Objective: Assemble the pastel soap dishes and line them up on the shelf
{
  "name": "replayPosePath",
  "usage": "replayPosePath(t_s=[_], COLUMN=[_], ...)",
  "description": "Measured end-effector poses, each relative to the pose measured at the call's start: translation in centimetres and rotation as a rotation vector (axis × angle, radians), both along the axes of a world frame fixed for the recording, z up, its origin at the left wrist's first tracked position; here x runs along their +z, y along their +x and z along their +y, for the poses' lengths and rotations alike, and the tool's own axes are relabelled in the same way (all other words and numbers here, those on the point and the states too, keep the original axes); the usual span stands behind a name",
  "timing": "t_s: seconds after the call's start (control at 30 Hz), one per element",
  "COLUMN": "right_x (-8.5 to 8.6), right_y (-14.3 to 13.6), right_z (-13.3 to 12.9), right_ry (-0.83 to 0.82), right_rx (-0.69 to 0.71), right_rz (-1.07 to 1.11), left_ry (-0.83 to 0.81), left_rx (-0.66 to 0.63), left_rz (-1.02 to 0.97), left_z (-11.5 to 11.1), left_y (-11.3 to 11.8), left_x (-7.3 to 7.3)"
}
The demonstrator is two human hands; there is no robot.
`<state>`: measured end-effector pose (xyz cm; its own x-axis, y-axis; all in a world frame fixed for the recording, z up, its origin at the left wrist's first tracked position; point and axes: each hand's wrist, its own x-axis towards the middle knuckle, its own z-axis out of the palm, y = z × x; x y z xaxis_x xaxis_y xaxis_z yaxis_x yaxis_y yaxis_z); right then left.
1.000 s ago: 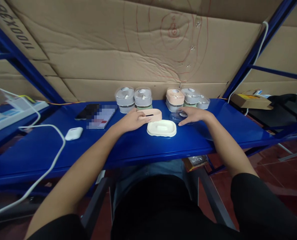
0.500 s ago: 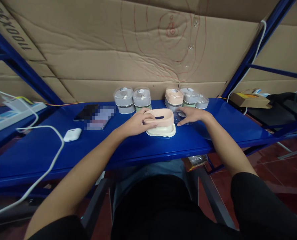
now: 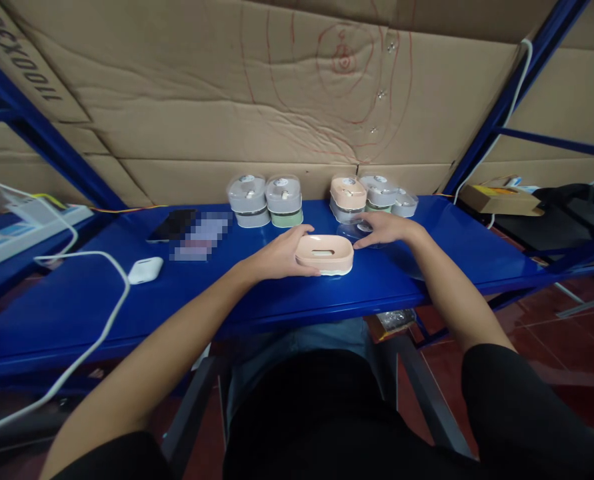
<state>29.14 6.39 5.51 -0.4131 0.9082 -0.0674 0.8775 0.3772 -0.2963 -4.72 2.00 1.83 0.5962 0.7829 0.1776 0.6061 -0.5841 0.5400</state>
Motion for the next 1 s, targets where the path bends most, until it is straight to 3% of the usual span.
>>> replayPosePath(t_s=[0.23,0.4,0.57,0.77,1.0], right_x=[1.3,1.1,0.2,-2.1,-3.3], right_y=[-0.8,-1.5,-3.7,-6.3,-6.6], right_z=[-1.7,-2.2,-2.9,-3.0,-2.5], right_ry=[0.148,0.256,0.267,0.218,0.204], right_rx=[-0.004,0.088,0.293,0.385,0.404], right_rz=[0.113,0.256,0.319,0.281,0.273], left_ry=[0.081,0.087,-0.083,-0.152,-0.142], left_rx=[-0.006,-0.022,0.021,0.028,0.049], left_rz=[0.09,0.063,-0.158,-0.292,-0.255], left_z=[-0.4,-0.5,0.8,1.3,1.5], left_y=[0.4,0.7,0.7,1.0,0.9], left_x=[-0.4,-1.3,-2.7,-3.2,-3.1])
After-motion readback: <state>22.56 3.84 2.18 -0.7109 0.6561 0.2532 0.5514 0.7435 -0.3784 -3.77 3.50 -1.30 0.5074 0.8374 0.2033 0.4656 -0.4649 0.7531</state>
